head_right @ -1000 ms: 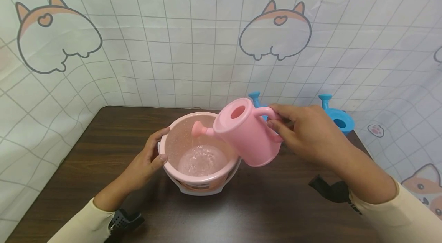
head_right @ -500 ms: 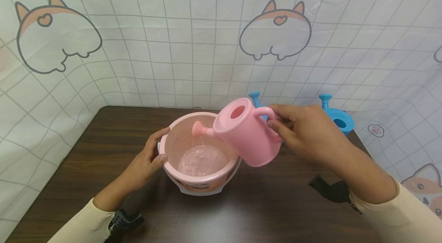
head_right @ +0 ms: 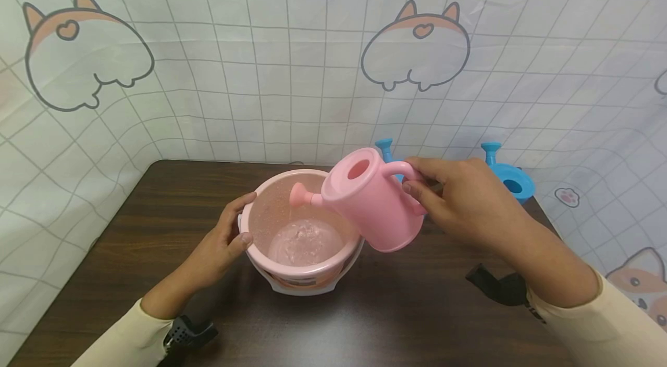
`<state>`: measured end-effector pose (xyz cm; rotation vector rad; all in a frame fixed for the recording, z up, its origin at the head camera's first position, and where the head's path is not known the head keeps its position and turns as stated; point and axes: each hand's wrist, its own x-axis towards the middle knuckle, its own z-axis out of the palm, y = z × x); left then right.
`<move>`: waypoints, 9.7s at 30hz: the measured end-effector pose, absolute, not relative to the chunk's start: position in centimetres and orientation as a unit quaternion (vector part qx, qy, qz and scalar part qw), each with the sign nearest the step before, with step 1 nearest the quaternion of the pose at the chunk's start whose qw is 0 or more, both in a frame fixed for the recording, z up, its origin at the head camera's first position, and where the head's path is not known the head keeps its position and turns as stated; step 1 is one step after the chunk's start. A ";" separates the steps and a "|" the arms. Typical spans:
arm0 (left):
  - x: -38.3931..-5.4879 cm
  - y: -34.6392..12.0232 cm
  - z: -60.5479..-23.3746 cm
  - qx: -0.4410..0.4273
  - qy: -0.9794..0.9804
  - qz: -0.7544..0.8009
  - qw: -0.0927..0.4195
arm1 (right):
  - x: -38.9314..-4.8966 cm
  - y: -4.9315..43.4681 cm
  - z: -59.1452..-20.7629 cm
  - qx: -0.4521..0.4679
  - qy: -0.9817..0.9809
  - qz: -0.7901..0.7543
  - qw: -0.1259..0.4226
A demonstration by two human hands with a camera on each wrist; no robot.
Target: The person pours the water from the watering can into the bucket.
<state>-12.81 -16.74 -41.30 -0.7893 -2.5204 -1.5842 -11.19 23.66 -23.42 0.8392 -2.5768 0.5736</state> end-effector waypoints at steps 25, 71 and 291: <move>-12.8 -16.8 -41.2 -0.247 -0.828 -0.503 0.030 | -11.1 23.7 -23.4 0.284 -0.921 0.197 0.178; -12.9 -16.8 -41.4 -0.258 -0.817 -0.514 0.033 | -11.2 23.6 -23.4 0.289 -0.920 0.194 0.180; -13.0 -16.9 -41.5 -0.259 -0.826 -0.500 0.041 | -11.6 23.0 -23.2 0.300 -0.915 0.189 0.191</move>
